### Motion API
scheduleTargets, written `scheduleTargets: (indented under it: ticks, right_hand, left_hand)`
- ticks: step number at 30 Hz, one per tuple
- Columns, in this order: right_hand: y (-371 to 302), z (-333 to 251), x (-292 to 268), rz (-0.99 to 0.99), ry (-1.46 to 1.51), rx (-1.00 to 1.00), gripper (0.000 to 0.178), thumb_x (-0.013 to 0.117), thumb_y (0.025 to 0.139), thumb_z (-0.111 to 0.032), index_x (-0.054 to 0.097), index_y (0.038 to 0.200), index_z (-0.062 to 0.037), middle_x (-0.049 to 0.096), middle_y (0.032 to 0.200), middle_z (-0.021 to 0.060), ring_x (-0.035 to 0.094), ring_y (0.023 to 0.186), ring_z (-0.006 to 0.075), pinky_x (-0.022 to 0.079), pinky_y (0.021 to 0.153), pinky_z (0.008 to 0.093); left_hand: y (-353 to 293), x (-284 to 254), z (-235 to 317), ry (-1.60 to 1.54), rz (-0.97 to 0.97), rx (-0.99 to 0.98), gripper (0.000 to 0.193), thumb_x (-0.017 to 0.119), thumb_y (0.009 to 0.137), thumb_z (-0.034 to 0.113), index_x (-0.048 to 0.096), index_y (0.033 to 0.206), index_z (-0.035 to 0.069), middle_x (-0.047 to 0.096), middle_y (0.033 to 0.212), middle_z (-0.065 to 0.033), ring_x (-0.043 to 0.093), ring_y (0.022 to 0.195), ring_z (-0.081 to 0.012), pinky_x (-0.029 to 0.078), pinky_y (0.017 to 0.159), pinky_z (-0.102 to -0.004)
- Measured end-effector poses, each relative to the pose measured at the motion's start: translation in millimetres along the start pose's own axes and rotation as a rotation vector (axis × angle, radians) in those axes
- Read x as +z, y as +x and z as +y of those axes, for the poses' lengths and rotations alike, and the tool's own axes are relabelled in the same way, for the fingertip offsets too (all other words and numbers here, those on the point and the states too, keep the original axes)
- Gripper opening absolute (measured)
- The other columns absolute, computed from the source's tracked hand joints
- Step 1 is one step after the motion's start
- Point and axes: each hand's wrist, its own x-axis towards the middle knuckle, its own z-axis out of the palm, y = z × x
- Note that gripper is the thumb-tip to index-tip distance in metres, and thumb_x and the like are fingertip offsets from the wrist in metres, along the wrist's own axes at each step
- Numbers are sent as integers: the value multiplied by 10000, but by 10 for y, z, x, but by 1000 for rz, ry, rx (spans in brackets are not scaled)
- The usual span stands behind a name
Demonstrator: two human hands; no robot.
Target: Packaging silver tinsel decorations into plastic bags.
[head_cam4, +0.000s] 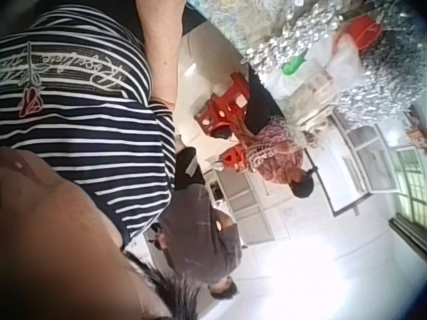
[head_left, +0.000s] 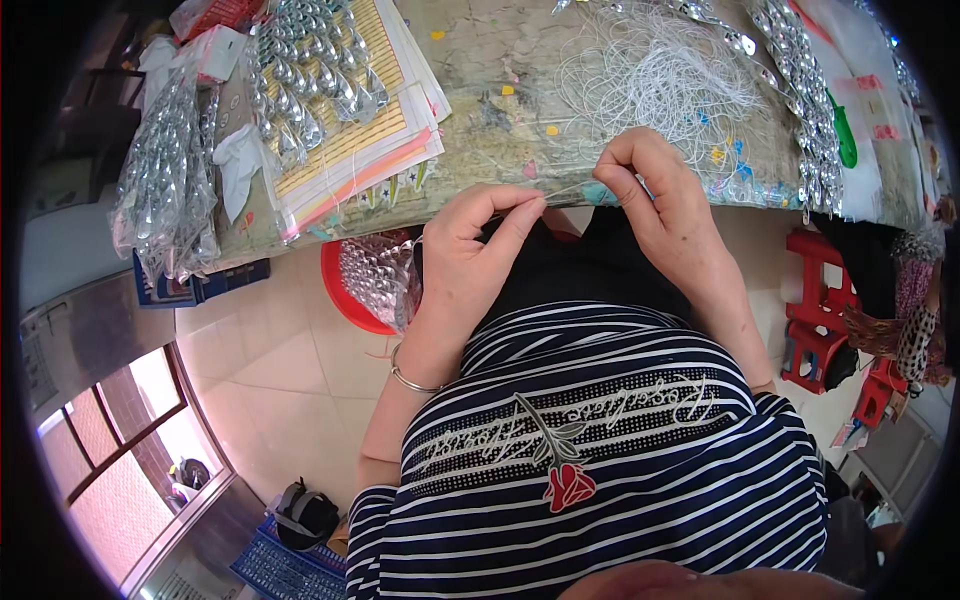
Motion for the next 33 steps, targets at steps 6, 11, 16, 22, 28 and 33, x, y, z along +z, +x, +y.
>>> scheduleTargets:
  ticks: [6,11,16,22,28,33]
  right_hand:
    - [-29,-38,-35,-17,155,170,145,537,919,-148,550,884,-8,574,818,97,555,739,231,445,680,328]
    - [-52,-19,-42,-102,775,444,183,461,982,-186,530,918,-29,573,843,20,500,741,75,409,689,217]
    - [-28,-74,-2,-178,868,452,169,444,989,-178,526,944,-38,622,986,57,502,741,64,421,683,212]
    - [-76,-93,203,-107,407,28,97,481,960,-83,543,913,-24,610,1082,80,549,791,112,454,751,236]
    - [-71,-89,279,-65,57,-229,104,609,823,1,572,912,-40,589,1090,103,557,913,241,441,818,324]
    - [-89,-58,305,-76,25,-234,144,633,796,19,583,916,-43,580,1088,95,549,948,251,441,821,332]
  left_hand:
    - [17,-26,5,40,-34,36,92,654,852,52,675,926,0,664,827,-31,600,777,-83,462,730,-208]
    - [-30,49,19,-286,-15,-183,98,644,863,50,662,941,-7,654,821,-36,580,752,-68,449,672,-193]
    - [-37,107,23,-381,-19,-257,102,634,872,50,654,956,-5,652,827,-42,564,727,-62,435,630,-190]
    - [-32,96,22,-368,-2,-220,109,619,888,71,654,958,-5,655,832,-38,536,702,-54,421,631,-180]
    - [-36,93,-33,-495,1,-265,118,608,900,97,649,956,2,605,772,12,473,667,-42,376,611,-176]
    - [-32,94,-61,-545,-15,-323,102,620,892,100,648,938,14,590,758,24,448,651,-30,348,595,-172]
